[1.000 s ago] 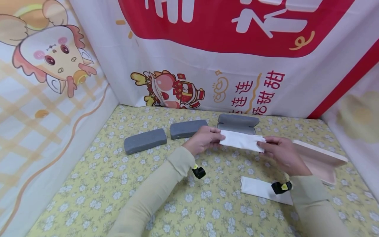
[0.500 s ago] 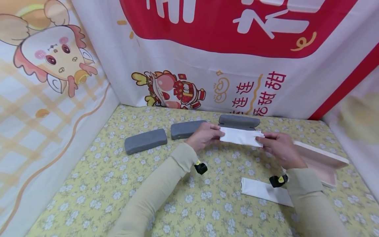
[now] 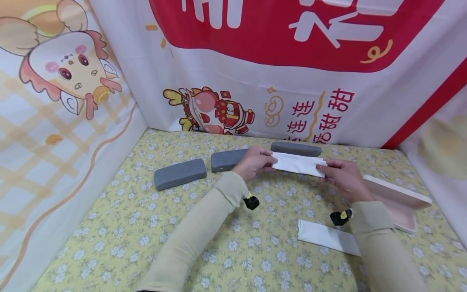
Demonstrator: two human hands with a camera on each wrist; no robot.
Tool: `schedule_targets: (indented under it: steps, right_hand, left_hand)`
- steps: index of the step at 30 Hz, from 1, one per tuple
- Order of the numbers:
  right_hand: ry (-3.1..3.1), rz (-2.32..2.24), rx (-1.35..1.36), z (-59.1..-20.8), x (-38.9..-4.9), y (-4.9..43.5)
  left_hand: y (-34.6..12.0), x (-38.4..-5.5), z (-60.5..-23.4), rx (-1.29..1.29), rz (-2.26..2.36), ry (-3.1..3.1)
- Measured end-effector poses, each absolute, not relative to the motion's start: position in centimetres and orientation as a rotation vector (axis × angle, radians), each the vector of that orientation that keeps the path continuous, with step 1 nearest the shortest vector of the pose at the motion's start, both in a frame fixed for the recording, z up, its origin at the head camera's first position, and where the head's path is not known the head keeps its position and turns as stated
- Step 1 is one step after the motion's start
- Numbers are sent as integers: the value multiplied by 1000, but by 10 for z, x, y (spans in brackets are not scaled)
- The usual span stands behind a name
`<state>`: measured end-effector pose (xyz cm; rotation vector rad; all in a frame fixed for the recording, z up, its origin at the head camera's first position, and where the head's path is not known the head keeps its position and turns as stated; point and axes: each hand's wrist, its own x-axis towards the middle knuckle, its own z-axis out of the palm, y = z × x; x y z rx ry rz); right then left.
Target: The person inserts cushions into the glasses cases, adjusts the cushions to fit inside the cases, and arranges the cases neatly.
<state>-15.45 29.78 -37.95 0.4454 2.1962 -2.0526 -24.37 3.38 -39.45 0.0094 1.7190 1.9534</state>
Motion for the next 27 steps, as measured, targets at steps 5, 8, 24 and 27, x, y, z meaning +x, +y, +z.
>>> schedule_targets:
  steps: [5,8,24,27]
  right_hand:
    - [2223,-2026,452,-385,-160,300]
    - [2260,-1984,452,-386,-163,299]
    - [2236,-2094,554,-404,-182,297]
    - [2267,-2062,563,-406,-186,296]
  left_hand:
    - [39,-246,-395,-17,1941,1763]
    - [40,-247,-395,-35,1941,1767]
    - [51,-256,-403,-80,1995,1804]
    - [54,-258,-405,-79,1987,1836]
